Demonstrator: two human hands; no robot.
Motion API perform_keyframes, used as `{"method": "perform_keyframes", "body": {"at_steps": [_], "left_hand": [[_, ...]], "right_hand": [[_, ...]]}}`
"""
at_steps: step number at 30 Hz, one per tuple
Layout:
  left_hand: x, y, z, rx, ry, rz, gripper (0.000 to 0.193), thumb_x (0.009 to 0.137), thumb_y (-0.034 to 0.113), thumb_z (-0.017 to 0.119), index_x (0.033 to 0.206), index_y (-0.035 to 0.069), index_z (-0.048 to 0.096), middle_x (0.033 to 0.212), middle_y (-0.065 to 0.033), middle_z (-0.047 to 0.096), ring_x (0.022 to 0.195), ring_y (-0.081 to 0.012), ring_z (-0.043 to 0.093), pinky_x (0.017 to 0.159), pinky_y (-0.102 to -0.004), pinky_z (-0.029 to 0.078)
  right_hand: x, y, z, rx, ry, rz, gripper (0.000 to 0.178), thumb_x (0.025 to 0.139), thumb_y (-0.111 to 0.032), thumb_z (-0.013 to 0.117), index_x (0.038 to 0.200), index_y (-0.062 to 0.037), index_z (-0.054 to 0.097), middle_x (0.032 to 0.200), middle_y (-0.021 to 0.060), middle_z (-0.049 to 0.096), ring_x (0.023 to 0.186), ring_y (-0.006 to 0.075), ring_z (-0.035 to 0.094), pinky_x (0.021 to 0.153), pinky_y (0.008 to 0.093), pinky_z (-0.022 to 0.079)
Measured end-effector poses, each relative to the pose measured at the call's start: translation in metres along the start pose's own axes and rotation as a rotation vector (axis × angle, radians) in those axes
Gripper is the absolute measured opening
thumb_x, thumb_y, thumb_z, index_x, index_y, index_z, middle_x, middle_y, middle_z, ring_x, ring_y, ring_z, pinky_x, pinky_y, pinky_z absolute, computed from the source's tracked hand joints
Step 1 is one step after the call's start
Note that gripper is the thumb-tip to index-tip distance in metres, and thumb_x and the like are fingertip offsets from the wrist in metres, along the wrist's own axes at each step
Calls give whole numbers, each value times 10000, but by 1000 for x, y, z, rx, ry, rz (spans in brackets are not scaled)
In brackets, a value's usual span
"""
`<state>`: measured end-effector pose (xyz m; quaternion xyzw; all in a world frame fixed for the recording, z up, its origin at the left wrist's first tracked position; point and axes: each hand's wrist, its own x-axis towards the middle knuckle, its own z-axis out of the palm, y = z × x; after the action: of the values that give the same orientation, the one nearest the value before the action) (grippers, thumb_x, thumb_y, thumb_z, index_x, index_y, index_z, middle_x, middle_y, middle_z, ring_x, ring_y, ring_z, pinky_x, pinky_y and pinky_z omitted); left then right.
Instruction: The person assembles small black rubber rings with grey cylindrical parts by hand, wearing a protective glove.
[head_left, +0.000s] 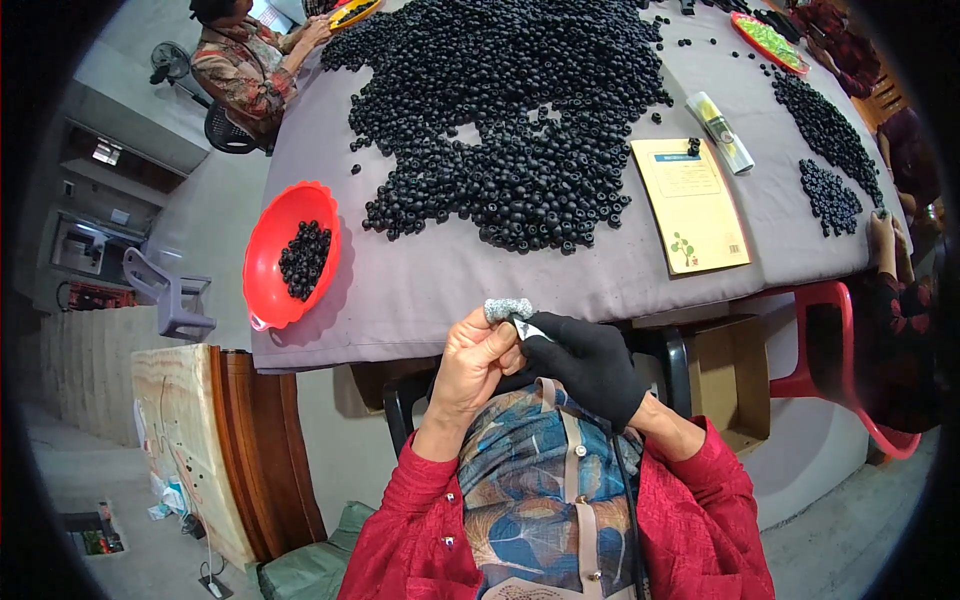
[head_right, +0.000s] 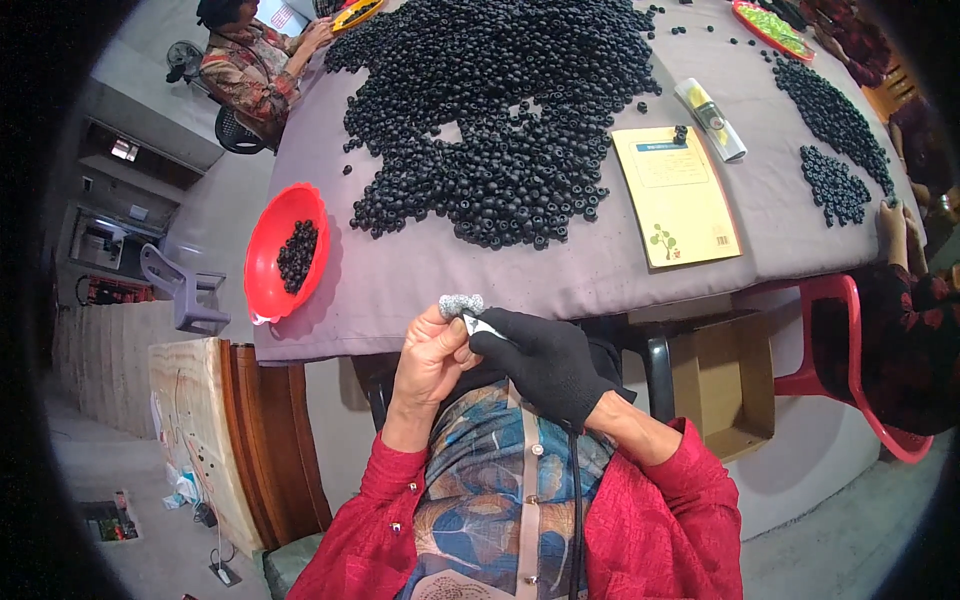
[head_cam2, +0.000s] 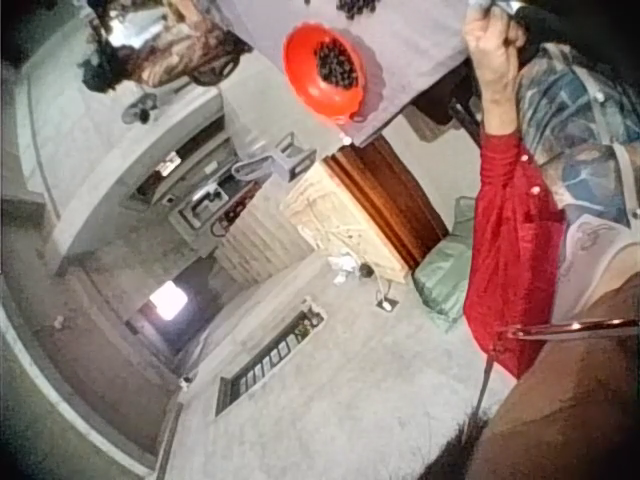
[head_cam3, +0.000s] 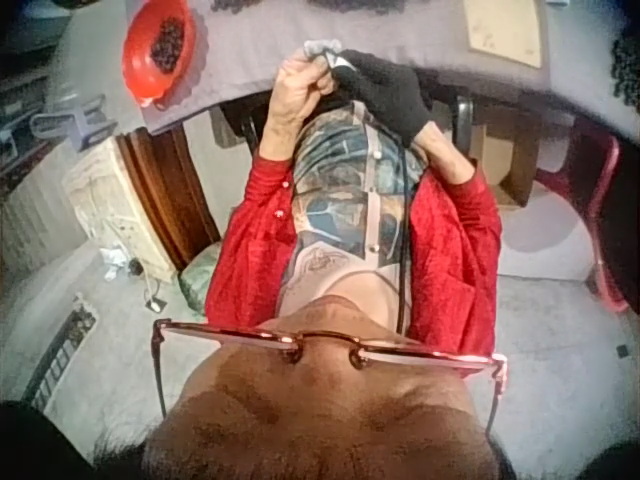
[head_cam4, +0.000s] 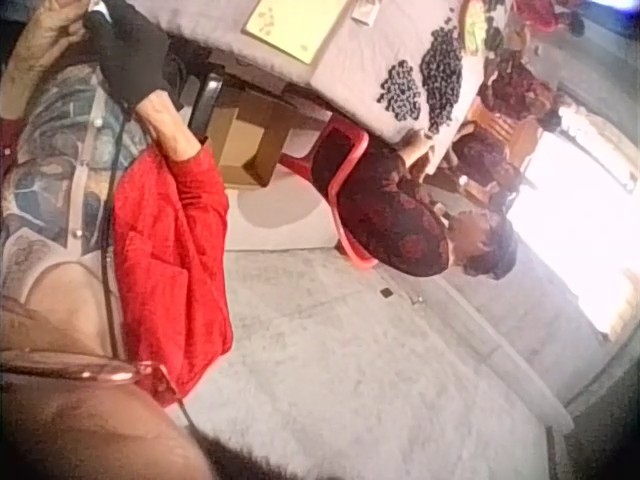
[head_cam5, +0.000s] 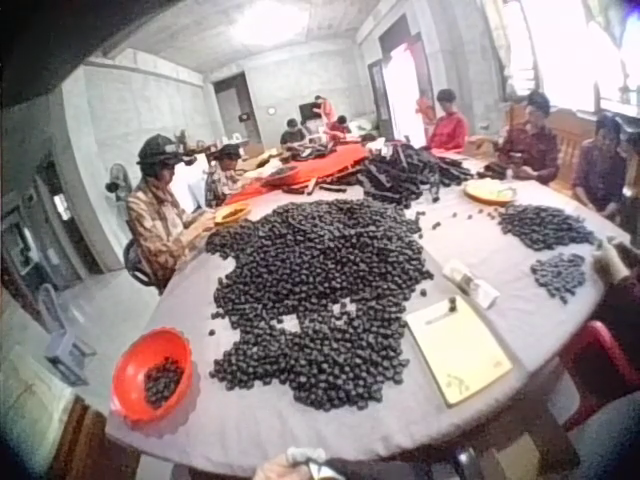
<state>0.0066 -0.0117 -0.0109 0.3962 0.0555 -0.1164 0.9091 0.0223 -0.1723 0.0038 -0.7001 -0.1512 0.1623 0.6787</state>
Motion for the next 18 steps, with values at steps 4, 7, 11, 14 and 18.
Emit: {"method": "perform_keyframes", "body": {"at_steps": [4,7,11,14,18], "left_hand": [[-1,1,-1,30,-17,8,144,869,80,515,981,18,582,650,32,478,521,-50,374,485,-205,312],[-1,1,1,27,1,10,145,868,79,517,982,17,582,648,31,476,520,-48,372,486,-203,315],[-1,1,0,25,-8,15,153,869,80,517,991,16,583,657,27,489,523,-48,376,487,-202,318],[-2,1,1,32,9,22,156,868,75,518,997,17,583,672,18,509,526,-49,382,486,-203,321],[-1,0,1,54,29,33,157,867,66,518,1000,16,584,691,4,532,527,-52,387,487,-203,327]], "right_hand": [[0,-6,-1,-39,-12,-17,278,840,-167,566,1077,-22,570,838,112,645,743,108,612,674,251,482],[0,-1,2,1,-14,4,282,840,-169,566,1081,-23,568,831,110,646,740,103,610,671,249,481],[0,-1,2,17,0,13,269,842,-165,563,1070,-23,572,820,103,647,736,101,607,671,247,479],[2,-4,2,13,-15,-9,230,844,-153,555,1030,-22,585,798,91,645,722,102,606,664,247,475],[3,-7,3,18,-7,-18,196,846,-145,544,990,-21,593,776,85,640,706,106,605,654,247,472]]}}
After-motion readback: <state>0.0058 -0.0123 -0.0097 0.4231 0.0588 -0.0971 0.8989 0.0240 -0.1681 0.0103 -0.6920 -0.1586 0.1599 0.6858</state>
